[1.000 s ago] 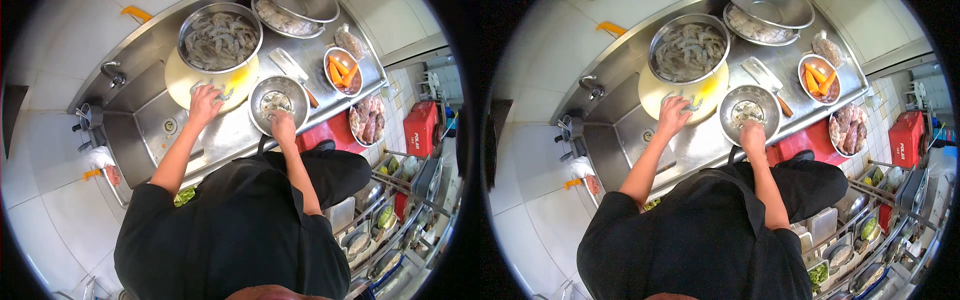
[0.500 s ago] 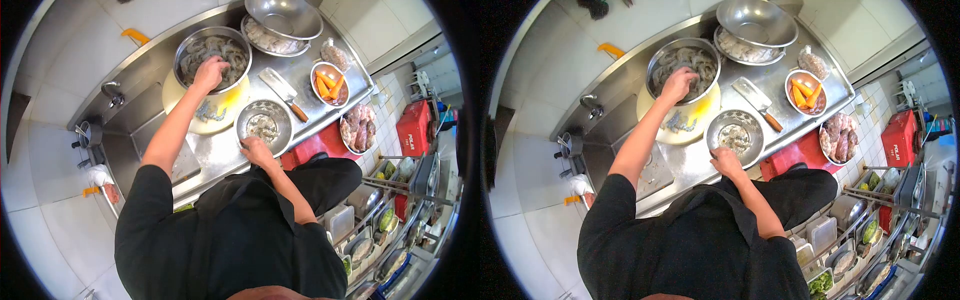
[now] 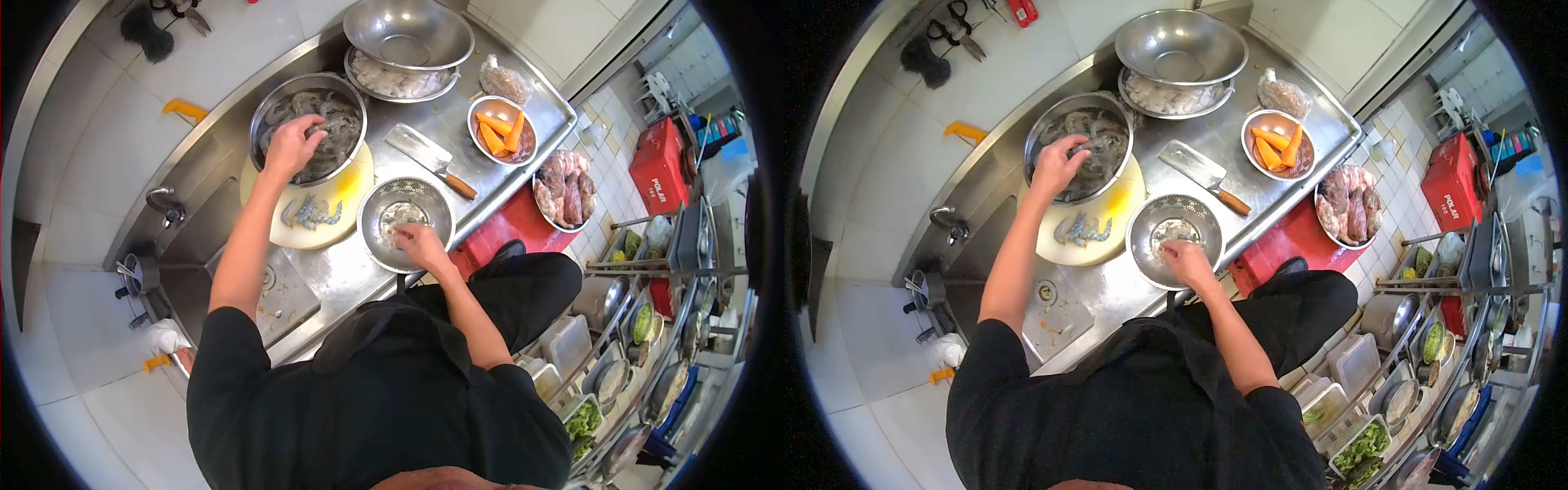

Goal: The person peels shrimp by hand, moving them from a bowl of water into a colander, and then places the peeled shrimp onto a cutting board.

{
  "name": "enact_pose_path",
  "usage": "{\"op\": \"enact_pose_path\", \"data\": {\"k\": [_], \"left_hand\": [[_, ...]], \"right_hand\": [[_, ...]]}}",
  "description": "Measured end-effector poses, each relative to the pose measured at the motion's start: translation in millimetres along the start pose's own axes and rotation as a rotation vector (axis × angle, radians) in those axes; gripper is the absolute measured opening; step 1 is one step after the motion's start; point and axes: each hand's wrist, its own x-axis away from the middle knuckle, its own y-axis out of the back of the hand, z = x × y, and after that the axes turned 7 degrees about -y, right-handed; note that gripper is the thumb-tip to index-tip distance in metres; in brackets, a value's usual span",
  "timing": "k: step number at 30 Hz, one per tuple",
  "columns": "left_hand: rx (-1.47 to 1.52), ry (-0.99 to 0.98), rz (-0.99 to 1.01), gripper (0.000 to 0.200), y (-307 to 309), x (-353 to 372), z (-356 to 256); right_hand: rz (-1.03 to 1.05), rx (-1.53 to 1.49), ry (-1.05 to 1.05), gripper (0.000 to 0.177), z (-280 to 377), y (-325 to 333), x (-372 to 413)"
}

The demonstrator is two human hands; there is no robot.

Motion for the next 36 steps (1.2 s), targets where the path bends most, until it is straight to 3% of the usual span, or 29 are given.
{"op": "enact_pose_path", "data": {"k": [3, 5, 8, 11, 14, 17, 20, 25, 27, 30, 32, 33, 36], "left_hand": [[0.103, 0.033, -0.041, 0.031, -4, 18, -33], [0.155, 0.079, 0.1, 0.029, -26, 34, -47], [0.171, 0.221, 0.399, 0.024, -53, 53, -91], [0.277, 0.052, 0.467, 0.021, -114, 86, -83], [0.402, 0.045, 0.399, 0.019, -144, 111, -85], [0.551, 0.327, 0.333, 0.017, -150, 127, -80], [0.731, 0.408, 0.295, 0.018, -146, 136, -68], [0.835, 0.513, 0.378, 0.019, -141, 141, -57], [1.032, 0.756, 0.46, 0.018, -138, 139, -51], [1.242, 0.972, 0.523, 0.02, -137, 136, -33], [1.37, 1.074, 0.505, 0.021, -141, 140, -10], [1.442, 1.087, 0.485, 0.022, -133, 135, -8], [1.15, 0.934, 0.388, 0.026, -119, 125, -22]], "right_hand": [[-0.133, -0.184, -0.029, 0.032, 24, 11, 1], [-0.212, -0.298, -0.019, 0.036, 17, 9, -5], [-0.332, -0.186, 0.188, 0.041, 39, 20, -1], [-0.354, -0.015, 0.224, 0.045, 35, 11, -1], [-0.31, -0.008, 0.193, 0.044, 15, -1, -5], [-0.239, -0.121, 0.096, 0.04, 14, -3, -3], [-0.061, -0.087, -0.122, 0.036, 33, 10, 2], [-0.031, -0.039, -0.089, 0.031, 14, 2, -3], [0.019, 0.078, -0.107, 0.029, 16, 6, -3], [0.023, 0.239, 0.046, 0.026, 9, 4, -7], [-0.147, 0.288, 0.285, 0.023, -10, 0, -13], [-0.232, 0.31, 0.407, 0.022, -17, 0, -15], [-0.317, 0.107, 0.236, 0.022, -3, 13, -11]]}}
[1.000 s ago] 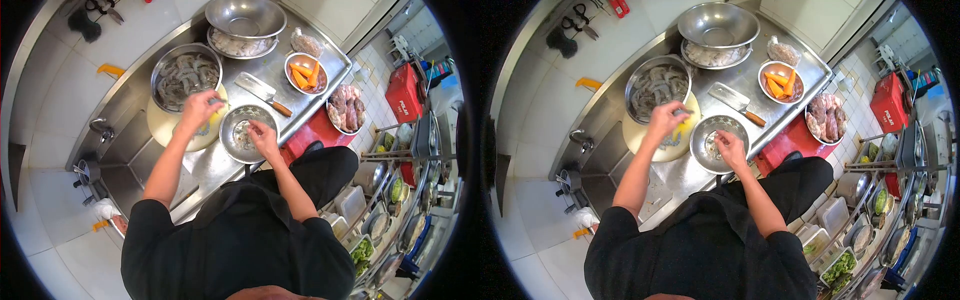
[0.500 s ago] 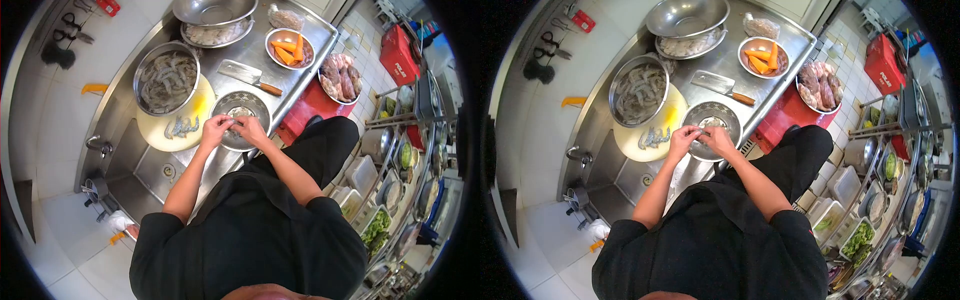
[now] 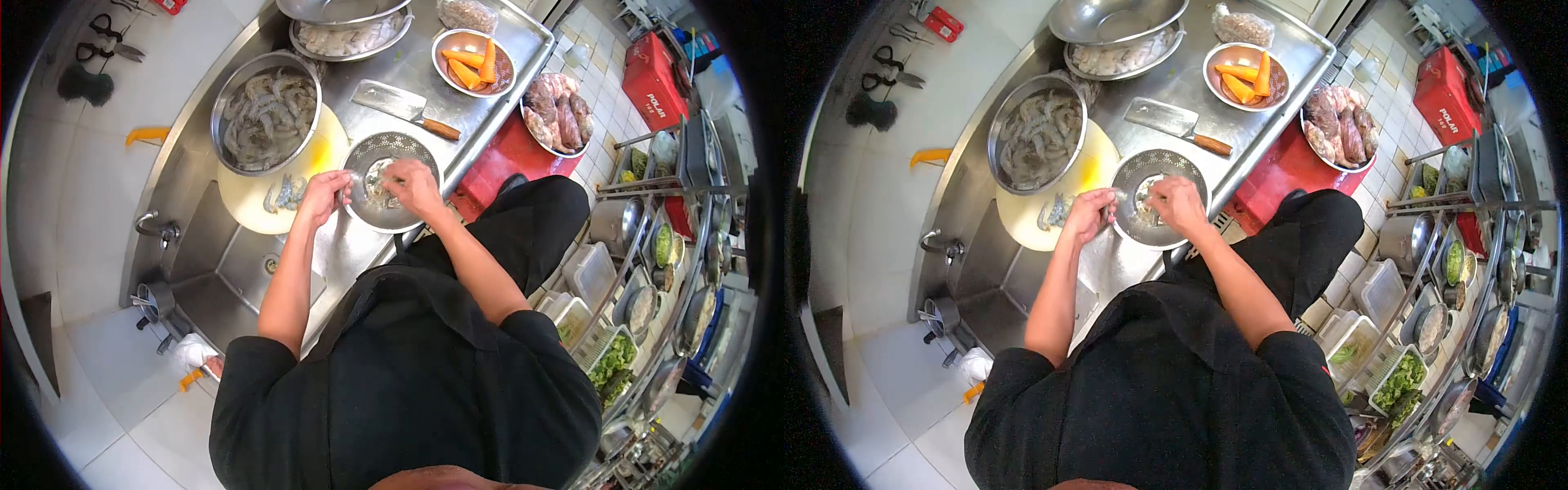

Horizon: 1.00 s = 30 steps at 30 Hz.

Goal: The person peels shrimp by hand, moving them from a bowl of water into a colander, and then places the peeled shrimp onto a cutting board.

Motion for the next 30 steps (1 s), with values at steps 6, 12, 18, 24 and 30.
{"op": "enact_pose_path", "data": {"k": [6, 12, 18, 24, 30], "left_hand": [[-0.302, -0.132, 0.052, 0.036, -28, -2, 11], [-0.483, -0.105, 0.052, 0.025, -52, 18, -6], [-0.229, -0.045, 0.028, 0.024, -45, 17, 6], [-0.118, -0.257, 0.0, 0.022, -46, 10, 33], [-0.51, -0.653, -0.337, 0.022, -62, 5, 47]], "right_hand": [[-0.033, -0.172, -0.013, 0.026, 23, -13, 1], [0.05, -0.044, -0.031, 0.019, 29, -10, 6], [-0.047, -0.104, -0.092, 0.018, 26, -21, 9], [0.042, -0.702, -0.646, 0.014, 16, -26, 5], [0.206, -0.878, -0.826, 0.01, -2, -39, 12]]}}
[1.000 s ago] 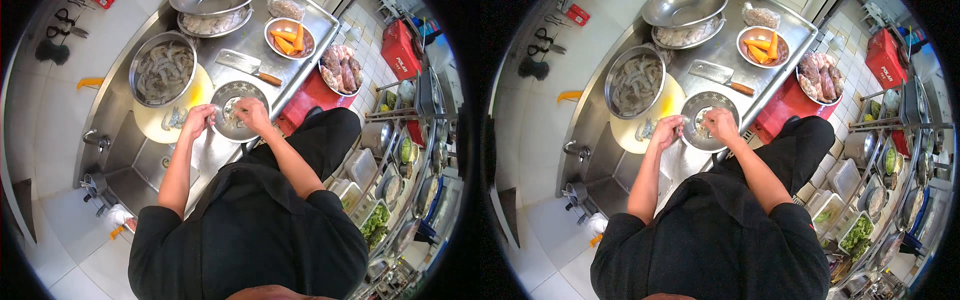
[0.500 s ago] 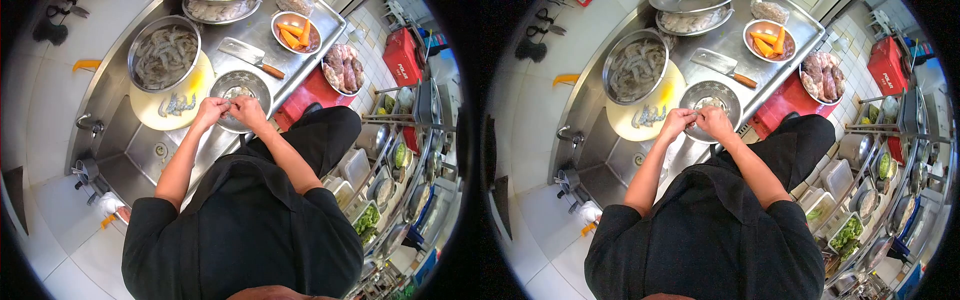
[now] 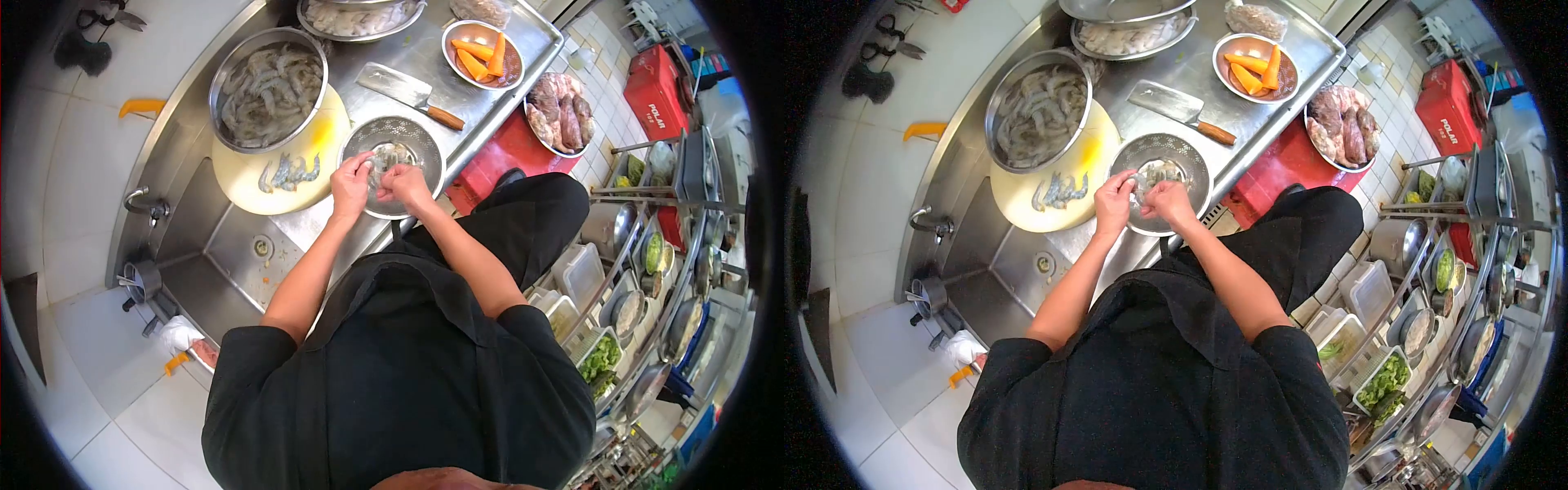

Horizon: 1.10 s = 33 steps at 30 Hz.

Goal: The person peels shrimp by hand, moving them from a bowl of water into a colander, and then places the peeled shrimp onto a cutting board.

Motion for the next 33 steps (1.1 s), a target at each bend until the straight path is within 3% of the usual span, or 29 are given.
{"op": "enact_pose_path", "data": {"k": [4, 7, 9, 13, 16, 17, 20, 22, 24, 28, 30, 33], "left_hand": [[-0.081, 0.0, -0.08, 0.021, 7, -10, 2], [-0.045, 0.047, -0.049, 0.019, 21, -23, 12], [-0.099, 0.097, 0.057, 0.018, 27, -27, 3], [0.171, 0.298, 0.228, 0.021, 19, -18, -2], [0.447, 0.354, 0.131, 0.027, 6, -1, -2], [0.588, 0.242, 0.129, 0.038, 0, 6, 0], [0.126, -0.046, 0.123, 0.045, -9, 19, 0], [-0.005, -0.149, 0.092, 0.045, -9, 20, -18], [-0.08, -0.238, 0.064, 0.042, -11, 16, -20], [-0.095, -0.205, 0.146, 0.033, -6, 14, -14], [-0.122, -0.218, 0.163, 0.032, -3, 13, -17], [-0.225, -0.058, 0.176, 0.034, 3, 11, -28]], "right_hand": [[-0.193, 0.626, 0.141, 0.012, 8, 10, 4], [-0.404, 0.907, 0.405, 0.014, 13, 18, 2], [-0.347, 0.79, 0.462, 0.018, 23, 15, 11], [-0.099, 0.355, 0.41, 0.024, 18, 8, 6], [-0.092, 0.201, 0.345, 0.025, 12, 5, 3], [-0.105, 0.174, 0.344, 0.025, 11, 5, 2], [-0.146, 0.131, 0.358, 0.025, 16, 1, 9], [-0.177, 0.15, 0.391, 0.025, 14, -2, 9], [-0.276, 0.398, 0.477, 0.024, 14, -3, 13], [-0.266, 0.631, 0.43, 0.027, 32, 0, 33], [-0.244, 0.566, 0.479, 0.027, 24, 2, 25], [-0.202, 0.56, 0.527, 0.026, 18, 3, 20]]}}
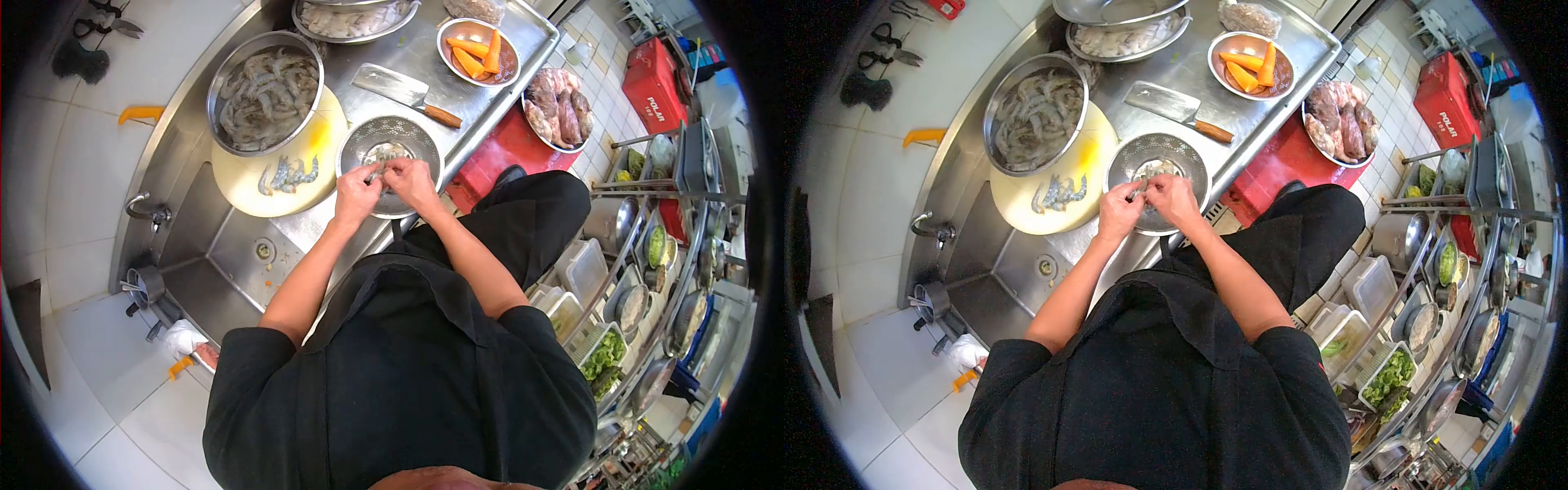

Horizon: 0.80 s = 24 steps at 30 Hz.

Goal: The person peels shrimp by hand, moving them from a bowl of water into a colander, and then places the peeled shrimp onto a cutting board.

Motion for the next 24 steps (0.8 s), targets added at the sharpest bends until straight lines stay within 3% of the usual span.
{"op": "enact_pose_path", "data": {"k": [9, 22, 24], "left_hand": [[-0.115, -0.002, 0.072, 0.036, -1, 4, 5], [0.126, 0.107, 0.189, 0.037, 6, 5, 21], [0.183, 0.173, 0.218, 0.039, 10, 7, 16]], "right_hand": [[0.082, 0.104, -0.069, 0.027, 5, 2, 0], [0.065, 0.082, -0.122, 0.021, 12, 7, 6], [-0.01, 0.189, 0.032, 0.018, 9, 7, 5]]}}
